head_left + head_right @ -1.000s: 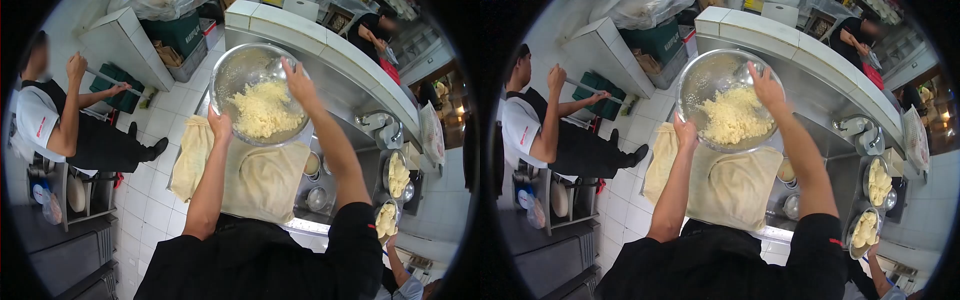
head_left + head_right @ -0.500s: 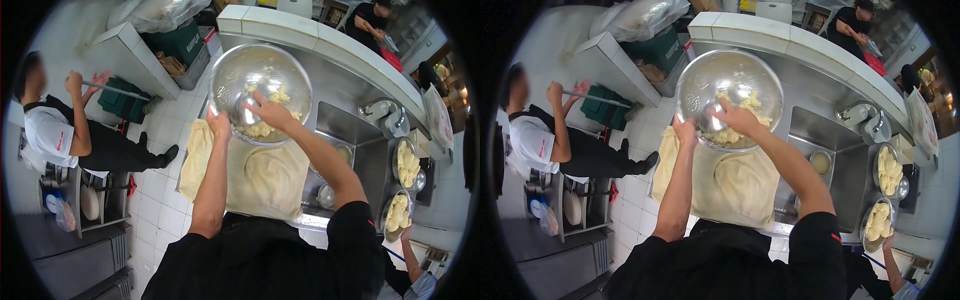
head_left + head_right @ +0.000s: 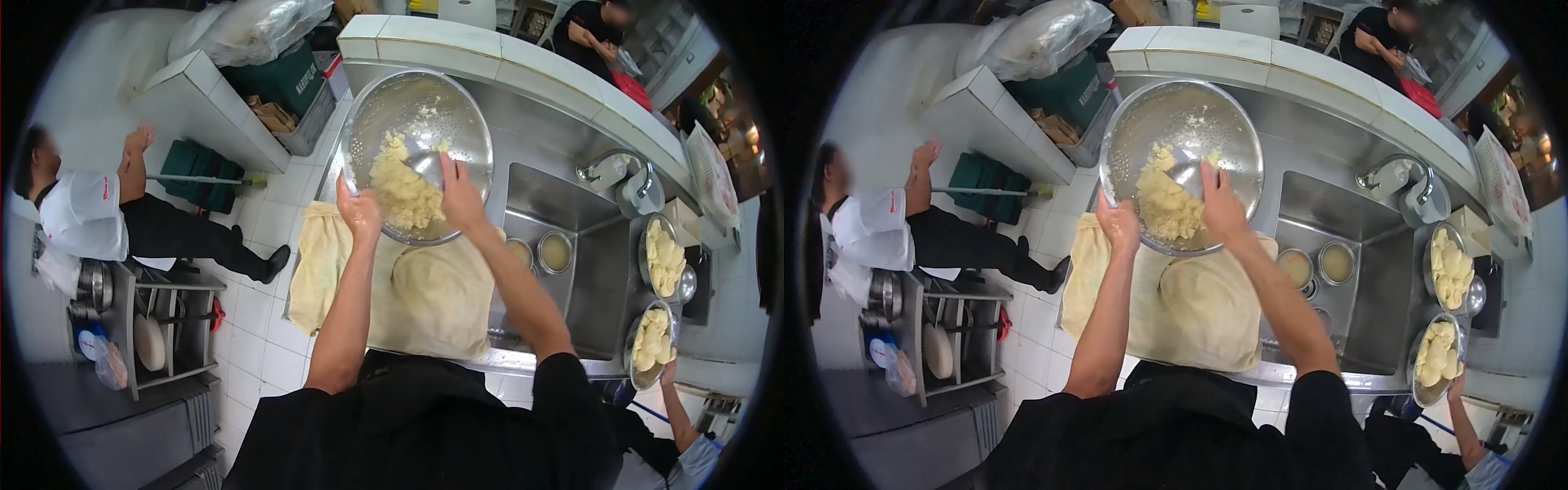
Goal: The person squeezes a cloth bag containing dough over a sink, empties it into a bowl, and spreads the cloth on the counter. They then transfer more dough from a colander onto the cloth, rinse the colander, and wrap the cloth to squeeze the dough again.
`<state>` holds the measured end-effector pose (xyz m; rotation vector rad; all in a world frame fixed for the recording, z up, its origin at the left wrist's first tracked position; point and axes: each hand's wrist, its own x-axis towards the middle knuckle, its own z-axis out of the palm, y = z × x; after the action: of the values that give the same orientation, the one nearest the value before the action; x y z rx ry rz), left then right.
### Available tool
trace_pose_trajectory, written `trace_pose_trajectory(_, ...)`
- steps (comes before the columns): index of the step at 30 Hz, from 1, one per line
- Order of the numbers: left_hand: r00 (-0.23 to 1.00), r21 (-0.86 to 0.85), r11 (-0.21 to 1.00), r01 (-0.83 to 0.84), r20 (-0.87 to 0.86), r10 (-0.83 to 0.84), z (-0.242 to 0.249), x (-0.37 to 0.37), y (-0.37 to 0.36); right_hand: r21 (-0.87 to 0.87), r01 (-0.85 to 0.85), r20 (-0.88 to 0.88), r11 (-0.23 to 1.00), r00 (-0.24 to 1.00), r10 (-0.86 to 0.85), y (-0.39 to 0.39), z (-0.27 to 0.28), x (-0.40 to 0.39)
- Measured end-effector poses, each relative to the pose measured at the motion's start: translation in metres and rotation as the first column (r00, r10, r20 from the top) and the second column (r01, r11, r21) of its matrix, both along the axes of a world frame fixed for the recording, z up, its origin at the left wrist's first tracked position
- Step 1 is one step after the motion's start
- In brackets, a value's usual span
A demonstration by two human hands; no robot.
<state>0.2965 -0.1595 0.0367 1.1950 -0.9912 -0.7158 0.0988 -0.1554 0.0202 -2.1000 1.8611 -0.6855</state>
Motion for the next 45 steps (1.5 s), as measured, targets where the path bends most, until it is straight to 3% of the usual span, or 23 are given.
trace_pose_trajectory(4, 0.99, 0.024, 0.999, 0.03, -0.138, -0.026, -0.013, 0.014, 0.008, -0.171, 0.089, -0.026, 0.981, 0.995, -0.094, -0.039, 0.022, -0.026)
trace_pose_trajectory(6, 0.977, -0.02, 1.0, 0.024, -0.21, -0.028, -0.022, 0.015, 0.015, -0.09, 0.356, 0.176, 0.93, 0.925, -0.337, -0.061, -0.01, -0.01)
trace_pose_trajectory(7, 0.979, -0.031, 0.999, 0.03, -0.202, -0.036, -0.024, 0.013, 0.016, -0.099, 0.362, 0.187, 0.927, 0.922, -0.34, -0.054, -0.001, 0.01)
trace_pose_trajectory(9, 0.972, 0.0, 1.0, -0.005, -0.236, 0.005, -0.026, 0.013, 0.017, 0.023, 0.003, 0.061, 1.0, 0.998, -0.005, -0.028, 0.019, 0.052)
trace_pose_trajectory(10, 0.971, 0.016, 1.0, -0.014, -0.237, 0.018, -0.028, 0.017, 0.016, 0.018, -0.004, 0.064, 1.0, 0.998, 0.002, -0.043, 0.02, 0.044)
trace_pose_trajectory(12, 0.973, 0.014, 1.0, -0.01, -0.23, 0.013, -0.039, 0.028, 0.016, -0.267, -0.284, -0.027, 0.921, 0.957, 0.287, -0.088, 0.016, 0.021)
trace_pose_trajectory(13, 0.975, 0.014, 1.0, 0.009, -0.222, -0.006, -0.043, 0.034, 0.018, -0.266, -0.29, -0.018, 0.919, 0.955, 0.296, -0.093, 0.027, 0.023)
trace_pose_trajectory(15, 0.973, 0.0, 1.0, 0.019, -0.229, -0.018, -0.039, 0.034, 0.021, -0.117, 0.03, 0.117, 0.993, 0.993, -0.016, -0.092, 0.057, 0.029)
trace_pose_trajectory(16, 0.97, -0.02, 0.999, 0.042, -0.238, -0.046, -0.037, 0.034, 0.022, -0.071, -0.022, 0.023, 0.997, 0.999, 0.023, -0.084, 0.043, 0.042)
trace_pose_trajectory(18, 0.966, 0.046, 0.999, -0.005, -0.259, 0.016, -0.034, 0.034, 0.02, -0.343, -0.425, -0.327, 0.838, 0.89, 0.318, -0.055, -0.011, 0.066)
trace_pose_trajectory(19, 0.956, 0.111, 0.992, -0.053, -0.282, 0.083, -0.032, 0.034, 0.016, -0.084, -0.547, -0.323, 0.833, 0.806, 0.496, -0.027, 0.019, 0.06)
trace_pose_trajectory(21, 0.948, 0.097, 0.99, -0.104, -0.29, 0.128, -0.034, 0.035, 0.015, -0.102, -0.712, -0.37, 0.695, 0.675, 0.638, -0.033, 0.028, 0.036)
trace_pose_trajectory(25, 0.974, 0.075, 0.996, -0.046, -0.22, 0.062, -0.032, 0.038, 0.028, -0.03, -0.583, -0.467, 0.812, 0.726, 0.505, -0.071, 0.079, 0.012)
trace_pose_trajectory(27, 0.994, -0.018, 0.998, 0.053, -0.098, -0.054, -0.025, 0.033, 0.032, -0.247, -0.119, -0.255, 0.962, 0.965, 0.054, -0.084, 0.069, 0.009)
trace_pose_trajectory(28, 0.988, -0.039, 0.998, 0.048, -0.142, -0.053, -0.023, 0.027, 0.032, 0.071, -0.095, 0.092, 0.993, 0.992, 0.089, -0.078, 0.055, 0.018)
trace_pose_trajectory(30, 0.992, -0.002, 0.999, -0.053, -0.112, 0.052, -0.034, 0.027, 0.026, -0.223, -0.43, -0.313, 0.875, 0.881, 0.354, -0.053, -0.03, 0.023)
trace_pose_trajectory(33, 0.97, 0.053, 0.988, -0.147, -0.19, 0.155, -0.036, 0.029, 0.017, -0.084, -0.566, -0.341, 0.82, 0.79, 0.51, -0.03, 0.01, 0.011)
trace_pose_trajectory(35, 0.988, -0.023, 0.999, -0.045, -0.148, 0.041, -0.039, 0.037, 0.027, -0.012, -0.542, -0.358, 0.84, 0.787, 0.503, -0.052, 0.04, -0.002)
trace_pose_trajectory(37, 0.995, -0.043, 0.998, -0.034, -0.099, 0.03, -0.029, 0.034, 0.034, -0.228, -0.137, -0.336, 0.964, 0.94, 0.054, -0.073, 0.041, -0.01)
trace_pose_trajectory(39, 0.997, 0.005, 0.999, 0.042, 0.061, -0.042, -0.026, 0.032, 0.036, -0.167, -0.091, -0.323, 0.982, 0.946, 0.032, -0.056, 0.035, -0.008)
trace_pose_trajectory(43, 0.989, -0.086, 0.996, -0.031, -0.15, 0.017, -0.029, 0.022, 0.034, -0.165, 0.028, -0.197, 0.986, 0.978, -0.061, 0.003, -0.041, 0.02)
trace_pose_trajectory(44, 0.987, -0.079, 0.996, -0.038, -0.161, 0.025, -0.031, 0.024, 0.033, -0.158, 0.019, -0.209, 0.987, 0.977, -0.053, 0.007, -0.036, 0.015)
trace_pose_trajectory(45, 0.999, -0.036, 0.999, -0.021, -0.029, 0.02, -0.031, 0.036, 0.033, -0.146, 0.003, -0.19, 0.989, 0.981, -0.031, 0.015, -0.034, 0.012)
